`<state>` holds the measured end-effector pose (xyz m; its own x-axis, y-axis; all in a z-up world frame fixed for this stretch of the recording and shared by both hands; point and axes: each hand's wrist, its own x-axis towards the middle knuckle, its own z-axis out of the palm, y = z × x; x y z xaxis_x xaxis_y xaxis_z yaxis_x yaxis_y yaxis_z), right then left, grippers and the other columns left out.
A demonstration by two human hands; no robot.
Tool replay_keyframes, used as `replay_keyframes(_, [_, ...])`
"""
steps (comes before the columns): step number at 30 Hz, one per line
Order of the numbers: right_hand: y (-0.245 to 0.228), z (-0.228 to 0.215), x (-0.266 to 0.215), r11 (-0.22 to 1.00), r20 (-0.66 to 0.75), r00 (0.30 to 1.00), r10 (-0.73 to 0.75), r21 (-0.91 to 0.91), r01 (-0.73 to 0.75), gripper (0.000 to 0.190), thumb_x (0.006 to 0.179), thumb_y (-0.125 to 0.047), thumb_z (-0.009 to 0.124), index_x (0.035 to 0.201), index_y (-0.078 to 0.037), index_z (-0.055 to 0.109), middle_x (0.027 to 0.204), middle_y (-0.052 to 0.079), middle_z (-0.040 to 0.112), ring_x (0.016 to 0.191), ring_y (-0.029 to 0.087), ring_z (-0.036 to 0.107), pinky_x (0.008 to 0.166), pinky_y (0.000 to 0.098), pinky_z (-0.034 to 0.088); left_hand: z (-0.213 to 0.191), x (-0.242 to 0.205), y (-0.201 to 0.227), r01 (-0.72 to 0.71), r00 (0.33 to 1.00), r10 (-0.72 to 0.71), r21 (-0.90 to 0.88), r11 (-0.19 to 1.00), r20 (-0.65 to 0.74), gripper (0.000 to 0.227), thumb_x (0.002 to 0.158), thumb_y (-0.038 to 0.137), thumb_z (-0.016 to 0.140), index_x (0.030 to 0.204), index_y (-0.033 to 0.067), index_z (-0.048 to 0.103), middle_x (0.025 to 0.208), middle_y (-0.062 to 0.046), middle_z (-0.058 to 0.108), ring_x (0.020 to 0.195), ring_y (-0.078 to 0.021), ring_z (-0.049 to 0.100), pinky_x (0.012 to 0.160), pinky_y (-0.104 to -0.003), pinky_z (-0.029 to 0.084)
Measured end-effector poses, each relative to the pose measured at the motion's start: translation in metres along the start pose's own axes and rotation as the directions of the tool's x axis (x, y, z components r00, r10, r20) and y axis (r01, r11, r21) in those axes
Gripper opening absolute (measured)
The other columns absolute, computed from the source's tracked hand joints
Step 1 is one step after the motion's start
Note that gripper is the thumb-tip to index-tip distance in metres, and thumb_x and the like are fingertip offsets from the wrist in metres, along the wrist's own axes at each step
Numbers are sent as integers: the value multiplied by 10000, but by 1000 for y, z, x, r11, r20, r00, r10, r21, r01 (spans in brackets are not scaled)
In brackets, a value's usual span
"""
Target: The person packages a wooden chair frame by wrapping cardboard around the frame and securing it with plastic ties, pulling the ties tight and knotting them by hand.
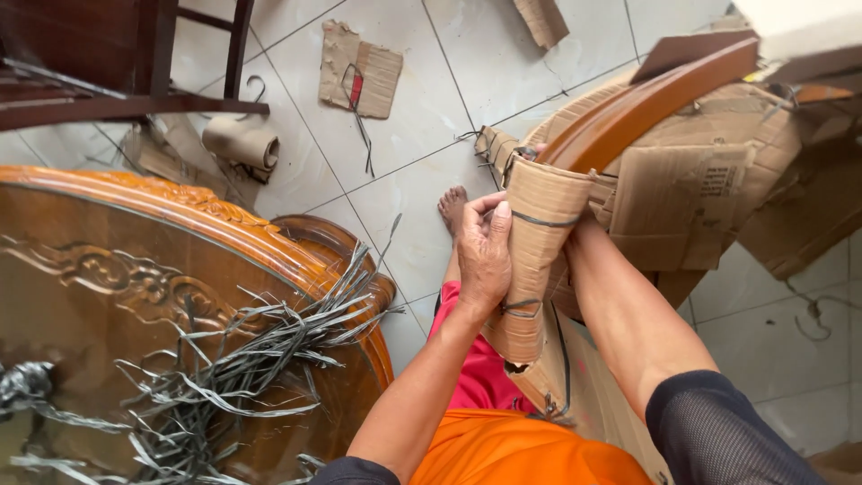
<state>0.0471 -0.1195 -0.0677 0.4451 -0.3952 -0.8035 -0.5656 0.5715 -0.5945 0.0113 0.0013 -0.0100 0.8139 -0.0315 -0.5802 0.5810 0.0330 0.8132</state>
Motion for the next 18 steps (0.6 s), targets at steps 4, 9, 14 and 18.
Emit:
replay_keyframes(4, [3, -4, -4, 998, 32, 999, 11, -61, -9, 363, 999, -394, 437, 1255, -143, 495, 1115, 50, 372, 1013, 216, 408, 946, 432, 323, -4, 16, -24, 18, 998, -19, -16, 1000, -58, 293, 1061, 335, 581, 1205, 81, 602, 1222, -154, 698, 1055, -212, 702, 922, -360, 569])
replay_keyframes(9, [5, -2, -2, 993, 56, 998, 20, -115, -13, 394, 1005, -409, 436, 1284, -137, 494, 1163, 70, 383, 1060, 232, 415, 979, 443, 318, -1, 33, -48, 121, 992, -125, -117, 986, -30, 298, 1047, 341, 609, 1114, 51, 636, 921, -119, 731, 823, -139, 667, 775, -265, 588])
replay_keyframes(14, [7, -3, 3, 991, 49, 999, 16, -137, -9, 418, 1010, -421, 435, 1307, -132, 493, 1198, 85, 392, 1095, 243, 420, 1005, 452, 314, 3, 65, -71, 193, 980, -198, -158, 968, -18, 302, 1011, 298, 601, 1139, 26, 577, 781, -130, 724, 680, -158, 707, 630, -242, 603])
replay_keyframes(18, [10, -3, 6, 990, 39, 999, 0, -138, 5, 441, 1015, -432, 434, 1329, -128, 492, 1234, 100, 401, 1130, 255, 425, 1030, 461, 310, 12, 86, -80, 343, 939, -345, -96, 935, -1, 387, 968, 263, 600, 1225, -19, 538, 716, -140, 721, 614, -205, 727, 570, -268, 622])
